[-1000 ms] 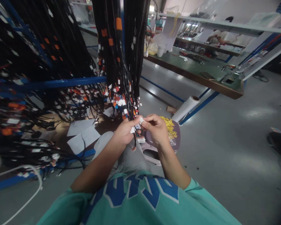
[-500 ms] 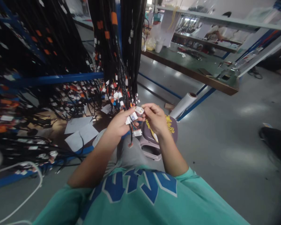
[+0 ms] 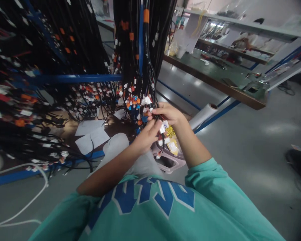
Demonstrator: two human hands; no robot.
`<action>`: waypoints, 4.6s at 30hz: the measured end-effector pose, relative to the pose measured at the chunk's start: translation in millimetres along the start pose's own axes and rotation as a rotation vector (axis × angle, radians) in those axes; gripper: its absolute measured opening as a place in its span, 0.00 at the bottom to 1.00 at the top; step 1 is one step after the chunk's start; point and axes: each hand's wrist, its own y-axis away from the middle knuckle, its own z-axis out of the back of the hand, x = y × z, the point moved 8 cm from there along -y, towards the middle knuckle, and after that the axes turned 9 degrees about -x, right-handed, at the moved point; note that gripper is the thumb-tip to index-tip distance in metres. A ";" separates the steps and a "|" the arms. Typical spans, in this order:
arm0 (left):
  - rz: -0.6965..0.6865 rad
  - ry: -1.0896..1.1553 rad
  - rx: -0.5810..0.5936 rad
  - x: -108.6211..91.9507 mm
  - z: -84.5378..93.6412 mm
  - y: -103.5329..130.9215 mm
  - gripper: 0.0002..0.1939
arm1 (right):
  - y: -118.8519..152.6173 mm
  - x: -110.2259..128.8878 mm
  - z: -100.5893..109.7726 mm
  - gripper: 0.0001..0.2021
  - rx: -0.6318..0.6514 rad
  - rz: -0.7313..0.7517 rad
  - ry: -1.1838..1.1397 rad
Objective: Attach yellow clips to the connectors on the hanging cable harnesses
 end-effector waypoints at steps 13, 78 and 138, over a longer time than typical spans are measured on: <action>-0.014 -0.289 -0.021 -21.3 52.2 0.2 0.06 | 1.0 0.7 17.6 0.11 -0.215 0.098 -0.147; 0.144 0.063 0.123 -18.1 15.0 6.6 0.15 | -11.1 -17.3 -18.3 0.23 -0.028 -0.177 -0.245; 0.197 0.241 0.032 -69.6 56.2 33.5 0.18 | -16.5 19.9 18.9 0.22 -0.815 0.606 1.143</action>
